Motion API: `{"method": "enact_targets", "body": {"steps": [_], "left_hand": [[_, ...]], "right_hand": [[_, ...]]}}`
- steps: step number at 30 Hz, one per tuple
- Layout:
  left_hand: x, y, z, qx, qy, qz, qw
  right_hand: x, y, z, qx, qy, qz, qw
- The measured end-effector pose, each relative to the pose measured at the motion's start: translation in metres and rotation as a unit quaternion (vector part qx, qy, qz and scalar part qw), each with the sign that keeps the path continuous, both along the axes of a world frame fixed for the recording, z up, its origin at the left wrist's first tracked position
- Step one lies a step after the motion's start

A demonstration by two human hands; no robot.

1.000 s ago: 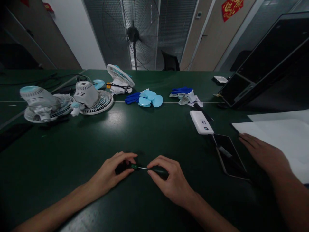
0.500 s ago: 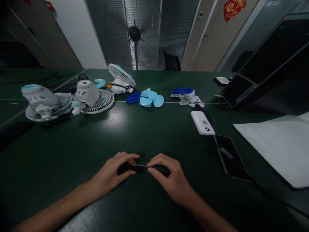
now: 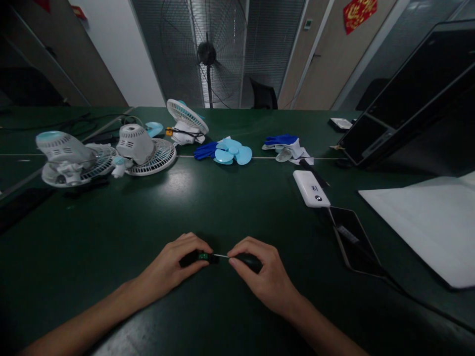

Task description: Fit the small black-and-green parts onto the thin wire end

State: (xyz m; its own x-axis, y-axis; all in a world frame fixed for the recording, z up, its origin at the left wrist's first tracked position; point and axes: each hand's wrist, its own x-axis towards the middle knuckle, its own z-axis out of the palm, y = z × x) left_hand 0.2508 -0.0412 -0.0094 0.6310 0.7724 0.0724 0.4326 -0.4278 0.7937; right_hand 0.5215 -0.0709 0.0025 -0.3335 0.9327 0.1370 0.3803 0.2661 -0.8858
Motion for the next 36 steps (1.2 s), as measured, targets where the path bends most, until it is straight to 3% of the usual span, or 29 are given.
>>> {"method": "enact_targets", "body": {"steps": [8,17,26,30,36], "left_hand": [[0.001,-0.002,-0.006,0.002,0.013,0.019,1.000],[0.002,-0.001,-0.002,0.005,0.019,0.015,1.000],[-0.007,-0.002,0.000,0.029,-0.003,-0.038,0.999],[-0.047,0.010,-0.004,0.050,0.039,-0.005,0.998],[-0.163,0.046,0.003,0.059,0.135,0.220,0.964]], "right_hand": [[-0.010,-0.004,-0.003,0.046,-0.031,0.044,0.998],[-0.010,-0.003,-0.002,0.039,-0.007,0.079,0.996],[-0.008,-0.004,0.001,0.049,-0.026,0.044,0.997],[-0.005,-0.003,0.002,0.026,-0.020,0.038,0.999],[-0.004,-0.004,-0.001,0.026,-0.015,0.039,0.999]]}}
